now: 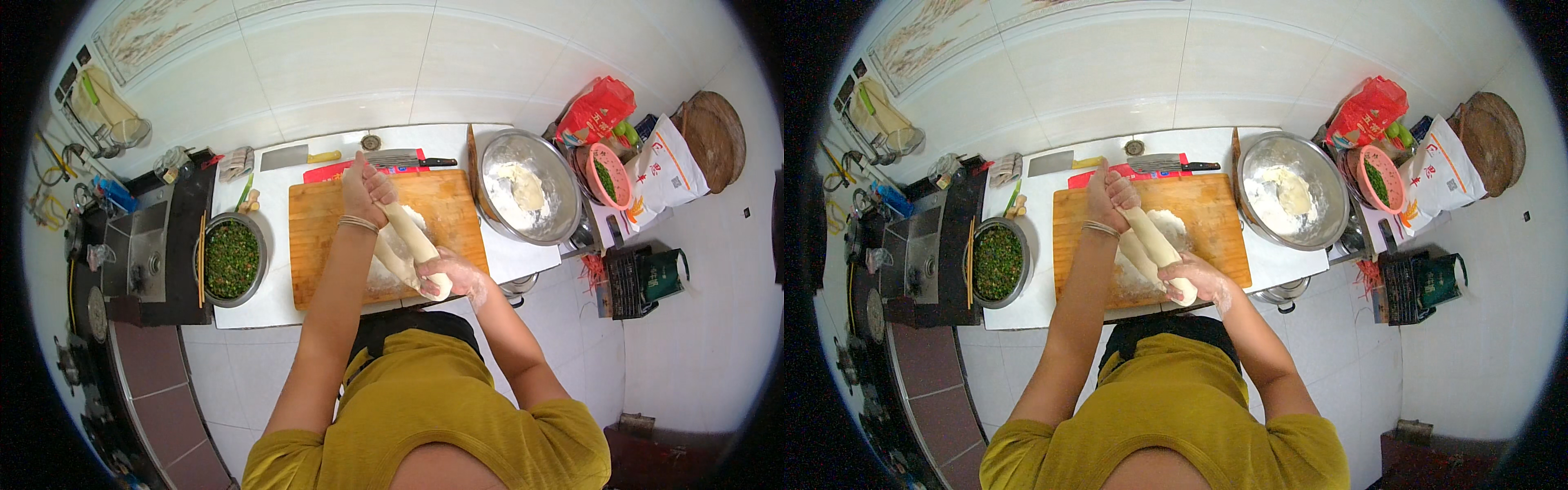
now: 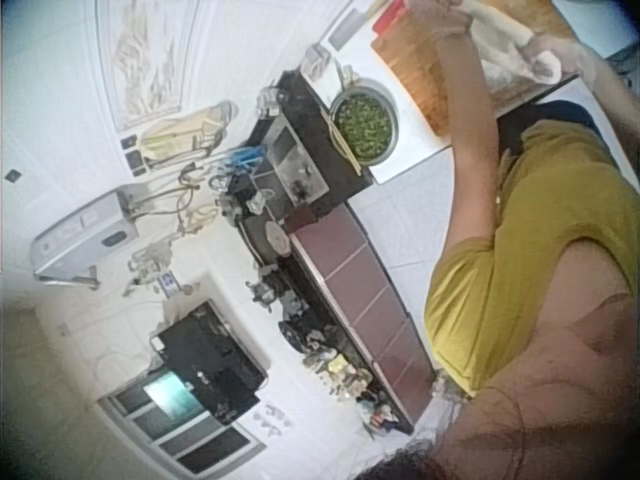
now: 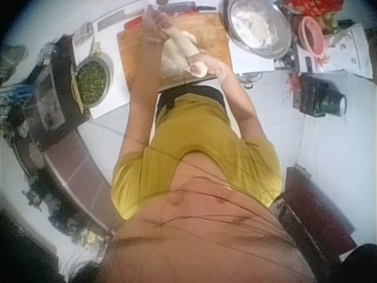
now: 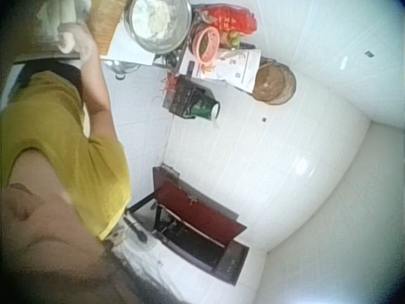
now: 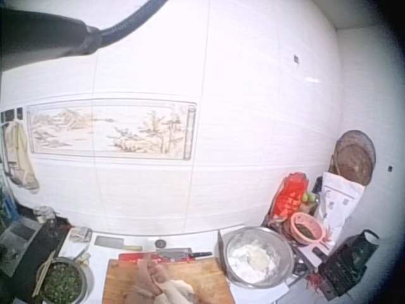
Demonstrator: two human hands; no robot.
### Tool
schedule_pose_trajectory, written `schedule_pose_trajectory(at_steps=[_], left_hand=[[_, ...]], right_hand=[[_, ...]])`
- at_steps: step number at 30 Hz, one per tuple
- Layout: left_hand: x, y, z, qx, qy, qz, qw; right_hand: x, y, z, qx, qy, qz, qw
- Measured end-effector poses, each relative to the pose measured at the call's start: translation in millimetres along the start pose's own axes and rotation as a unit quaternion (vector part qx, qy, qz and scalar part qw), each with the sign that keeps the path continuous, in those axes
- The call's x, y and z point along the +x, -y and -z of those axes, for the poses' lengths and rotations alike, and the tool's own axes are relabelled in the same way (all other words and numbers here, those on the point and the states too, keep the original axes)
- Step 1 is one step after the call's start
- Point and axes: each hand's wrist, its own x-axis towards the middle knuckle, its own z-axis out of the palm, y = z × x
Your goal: The person kneads and rolls a piece of dough into a long rope on a floured wooden cutting board. They briefly move to the sink to fill a pot with water, then return to the board to cut the dough rope into small, uniform pieces using a knife.
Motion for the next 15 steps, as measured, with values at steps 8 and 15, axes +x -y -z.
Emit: schedule_pose_trajectory(at_steps=[8, 15], left_hand=[[7, 13, 25, -0.004, 0.029, -0.025, 0.999], [-30, 55, 20, 0.034, -0.003, 0.090, 0.995]], right_hand=[[14, 10, -13, 0.026, -0.040, 0.014, 0.999], [18, 19, -10, 0.000, -0.066, -0.039, 0.997]])
